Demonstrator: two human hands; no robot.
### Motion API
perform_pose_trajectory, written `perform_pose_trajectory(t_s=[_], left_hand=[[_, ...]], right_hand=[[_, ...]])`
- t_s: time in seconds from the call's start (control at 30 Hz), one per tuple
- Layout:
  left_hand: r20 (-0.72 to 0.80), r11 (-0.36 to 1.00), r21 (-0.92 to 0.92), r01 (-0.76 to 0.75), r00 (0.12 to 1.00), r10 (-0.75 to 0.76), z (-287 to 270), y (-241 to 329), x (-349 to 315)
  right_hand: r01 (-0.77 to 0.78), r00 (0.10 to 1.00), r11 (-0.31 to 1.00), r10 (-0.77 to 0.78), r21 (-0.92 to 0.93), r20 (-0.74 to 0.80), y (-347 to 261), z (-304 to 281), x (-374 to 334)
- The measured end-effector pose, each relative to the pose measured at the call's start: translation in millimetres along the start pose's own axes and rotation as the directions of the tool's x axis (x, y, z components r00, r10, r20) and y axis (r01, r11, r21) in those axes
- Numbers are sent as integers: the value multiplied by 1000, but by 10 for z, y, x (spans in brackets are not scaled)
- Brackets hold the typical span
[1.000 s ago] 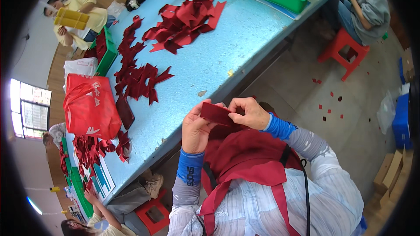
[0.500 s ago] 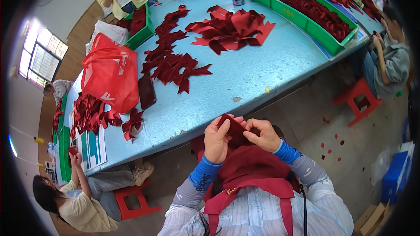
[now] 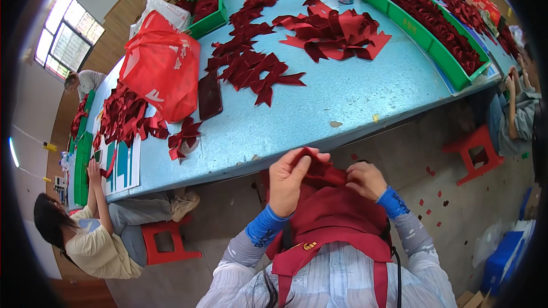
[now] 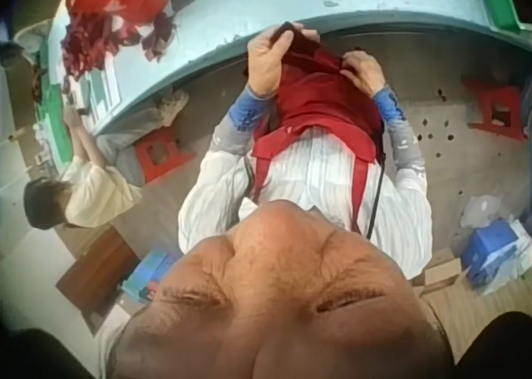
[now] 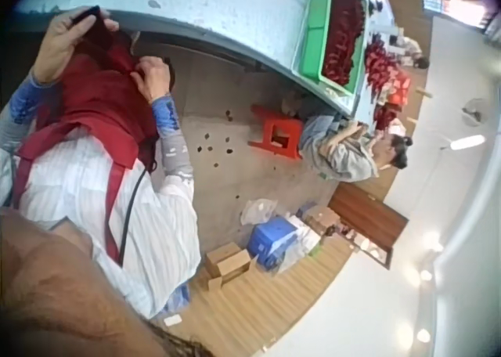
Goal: The person ties a ribbon strip into a bow by hand, places it onto the table, and then folds and ties another ribbon strip into a bow.
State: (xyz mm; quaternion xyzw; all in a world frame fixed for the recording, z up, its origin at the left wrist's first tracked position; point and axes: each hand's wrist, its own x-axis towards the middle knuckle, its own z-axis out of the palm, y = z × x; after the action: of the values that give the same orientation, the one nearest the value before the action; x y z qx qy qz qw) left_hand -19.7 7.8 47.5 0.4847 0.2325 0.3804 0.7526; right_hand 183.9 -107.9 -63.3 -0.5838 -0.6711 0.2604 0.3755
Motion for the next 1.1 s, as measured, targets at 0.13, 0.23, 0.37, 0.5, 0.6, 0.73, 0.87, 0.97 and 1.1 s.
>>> perform_pose_trajectory(t_s=[0.13,0.23,0.37,0.5,0.6,0.73,0.87,0.97,1.1], left_hand=[[132,991,124,43,990,-59,49,-74,-51],[369,792,512,-334,918,149,50,-142,-52],[385,708,581,-402,902,196,81,-82,-83],[340,845,486,-221,939,51,-108,-120,-145],[347,860,488,-147,937,-37,-185,-34,-167],[315,858,513,-26,936,-159,-289,-79,-145],[199,884,311,350,885,-420,-311,-216,-153],[132,860,147,488,852,-506,-228,-382,-239],[44,906,-13,423,906,-422,-118,-686,-381]], right_hand=[[14,978,986,22,169,-209,-300,-175,136],[188,957,933,-103,306,-271,-568,-225,312],[220,975,895,-207,389,-76,-759,-72,405],[22,994,859,-74,511,82,-776,141,378],[52,990,837,-115,544,81,-680,314,383],[15,986,838,-103,545,131,-632,398,401],[-41,999,844,38,534,17,-662,495,310],[-179,974,674,226,717,31,-693,538,245],[-176,964,735,264,655,-37,-604,585,136]])
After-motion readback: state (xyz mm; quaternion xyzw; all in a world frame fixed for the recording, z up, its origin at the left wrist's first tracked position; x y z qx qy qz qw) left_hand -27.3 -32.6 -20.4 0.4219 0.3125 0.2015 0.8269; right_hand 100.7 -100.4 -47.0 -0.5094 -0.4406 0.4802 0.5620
